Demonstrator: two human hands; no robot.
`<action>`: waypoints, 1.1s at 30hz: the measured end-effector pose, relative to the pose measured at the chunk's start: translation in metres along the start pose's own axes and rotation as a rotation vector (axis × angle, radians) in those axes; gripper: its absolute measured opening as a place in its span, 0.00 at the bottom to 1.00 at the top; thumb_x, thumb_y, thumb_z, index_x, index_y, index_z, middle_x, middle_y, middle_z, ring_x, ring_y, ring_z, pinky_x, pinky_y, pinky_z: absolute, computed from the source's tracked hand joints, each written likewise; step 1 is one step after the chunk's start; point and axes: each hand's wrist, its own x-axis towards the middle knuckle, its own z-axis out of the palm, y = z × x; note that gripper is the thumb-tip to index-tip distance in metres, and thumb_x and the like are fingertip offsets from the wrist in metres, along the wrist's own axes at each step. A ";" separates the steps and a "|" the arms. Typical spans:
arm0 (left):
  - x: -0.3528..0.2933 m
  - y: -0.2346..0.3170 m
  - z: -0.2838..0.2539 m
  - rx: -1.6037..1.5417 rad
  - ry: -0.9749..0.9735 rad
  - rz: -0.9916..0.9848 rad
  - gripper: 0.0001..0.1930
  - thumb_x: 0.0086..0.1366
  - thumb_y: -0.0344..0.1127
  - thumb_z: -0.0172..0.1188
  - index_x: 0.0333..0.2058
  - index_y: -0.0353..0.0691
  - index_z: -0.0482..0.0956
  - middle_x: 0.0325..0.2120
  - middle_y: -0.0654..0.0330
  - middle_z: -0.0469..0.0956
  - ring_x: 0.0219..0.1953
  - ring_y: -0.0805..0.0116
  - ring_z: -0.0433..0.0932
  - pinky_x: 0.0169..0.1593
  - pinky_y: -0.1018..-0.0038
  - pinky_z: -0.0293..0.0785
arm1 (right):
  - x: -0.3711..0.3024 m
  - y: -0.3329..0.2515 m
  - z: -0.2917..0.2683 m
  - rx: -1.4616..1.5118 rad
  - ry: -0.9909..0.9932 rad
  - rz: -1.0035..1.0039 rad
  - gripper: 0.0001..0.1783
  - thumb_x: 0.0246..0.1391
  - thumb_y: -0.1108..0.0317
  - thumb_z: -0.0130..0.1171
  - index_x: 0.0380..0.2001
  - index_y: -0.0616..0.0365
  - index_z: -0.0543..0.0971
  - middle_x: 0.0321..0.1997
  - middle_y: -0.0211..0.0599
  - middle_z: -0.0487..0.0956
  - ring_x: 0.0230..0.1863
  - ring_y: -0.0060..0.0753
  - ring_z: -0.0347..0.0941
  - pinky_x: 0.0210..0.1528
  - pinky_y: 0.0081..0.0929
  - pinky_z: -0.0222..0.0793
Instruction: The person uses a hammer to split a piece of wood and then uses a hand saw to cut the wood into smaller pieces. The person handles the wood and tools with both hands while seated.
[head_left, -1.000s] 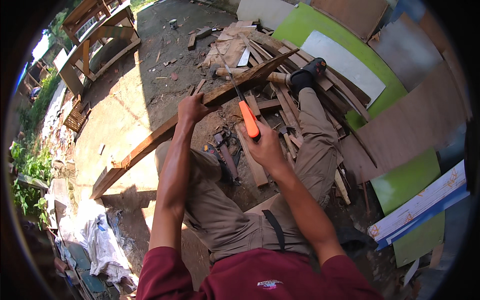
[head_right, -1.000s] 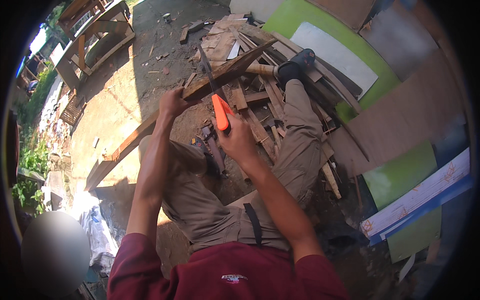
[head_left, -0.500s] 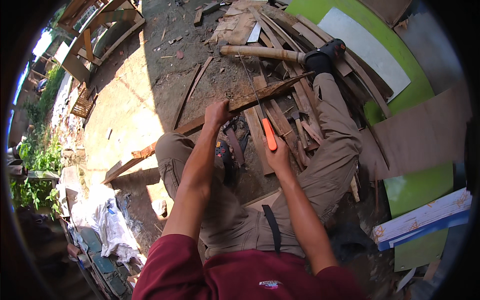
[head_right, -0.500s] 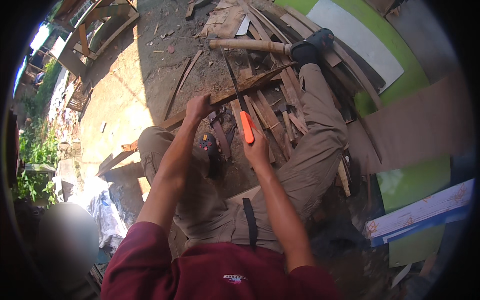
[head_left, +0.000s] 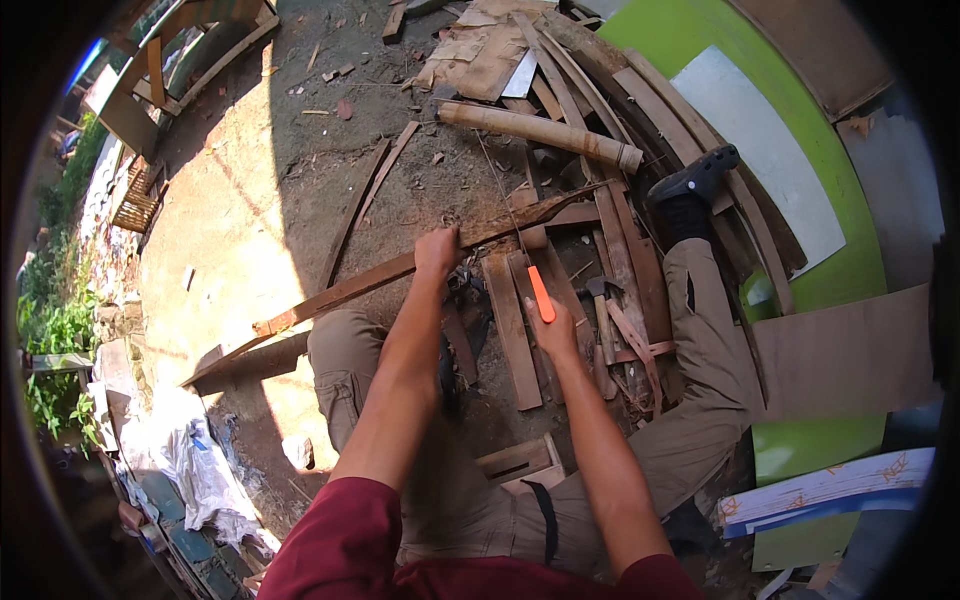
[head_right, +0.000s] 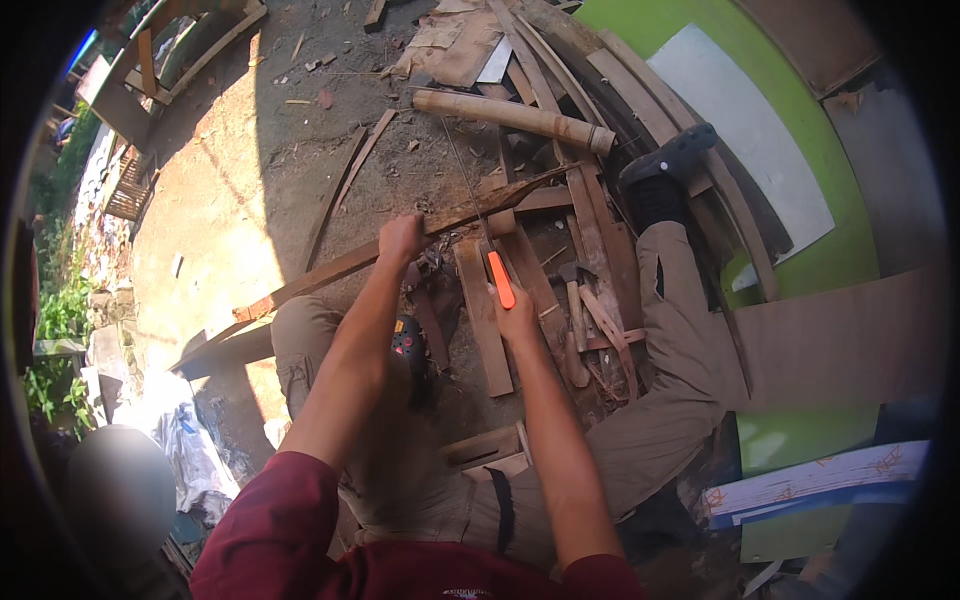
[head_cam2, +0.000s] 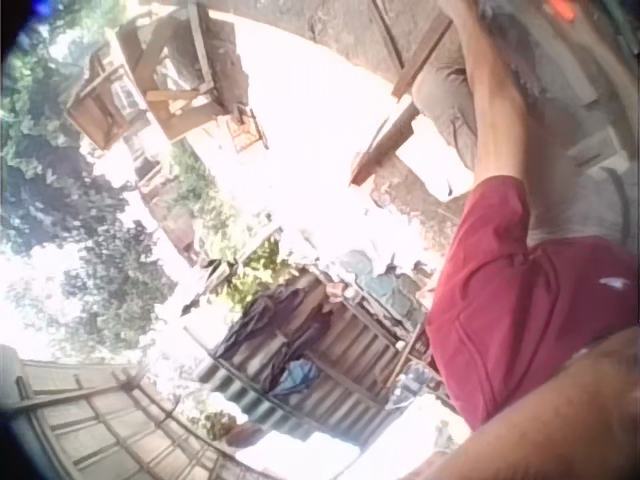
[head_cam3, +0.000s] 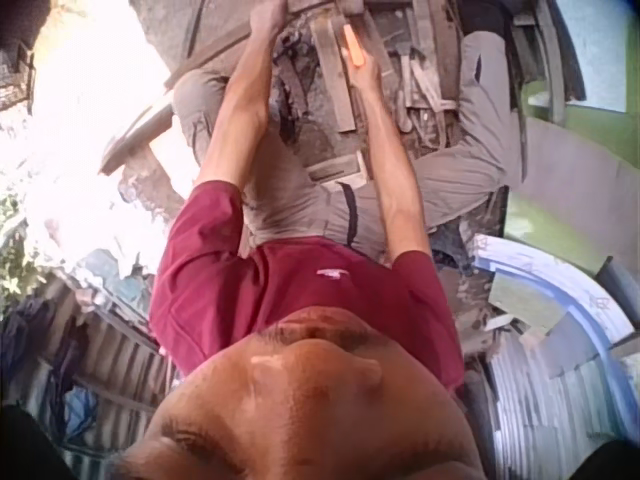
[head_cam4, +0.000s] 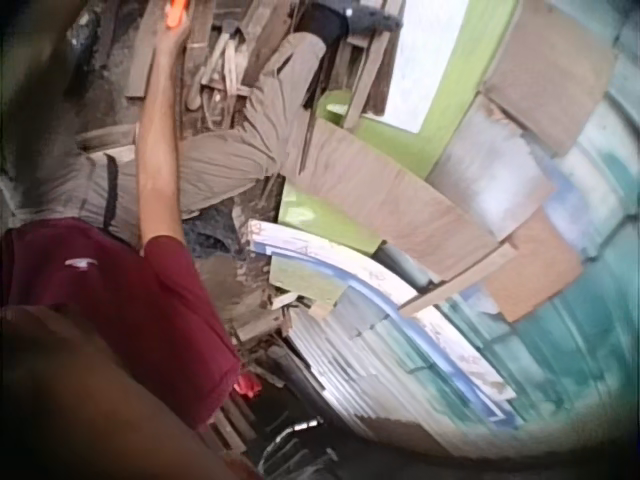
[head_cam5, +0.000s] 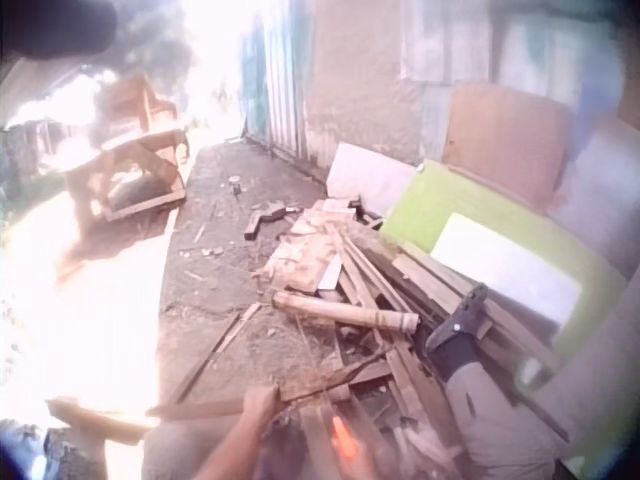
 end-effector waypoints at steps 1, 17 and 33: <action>0.003 -0.001 0.008 -0.021 -0.044 -0.028 0.24 0.52 0.55 0.74 0.38 0.43 0.82 0.36 0.49 0.85 0.41 0.46 0.84 0.44 0.53 0.80 | 0.003 0.008 0.002 -0.006 -0.006 -0.031 0.21 0.63 0.53 0.64 0.37 0.65 0.81 0.30 0.53 0.79 0.35 0.54 0.79 0.39 0.40 0.72; 0.067 0.017 0.029 -0.142 -0.254 -0.005 0.29 0.48 0.56 0.71 0.44 0.42 0.83 0.37 0.46 0.85 0.43 0.46 0.84 0.48 0.55 0.80 | 0.040 0.014 0.011 -0.001 -0.097 0.103 0.21 0.64 0.58 0.62 0.24 0.64 0.76 0.22 0.47 0.75 0.24 0.47 0.72 0.30 0.38 0.67; 0.071 0.002 0.038 -0.130 -0.097 0.064 0.43 0.42 0.76 0.69 0.39 0.39 0.83 0.33 0.48 0.85 0.39 0.46 0.85 0.45 0.55 0.81 | 0.049 -0.002 0.029 0.012 0.081 -0.031 0.12 0.62 0.66 0.60 0.29 0.65 0.79 0.21 0.49 0.74 0.25 0.46 0.75 0.30 0.38 0.68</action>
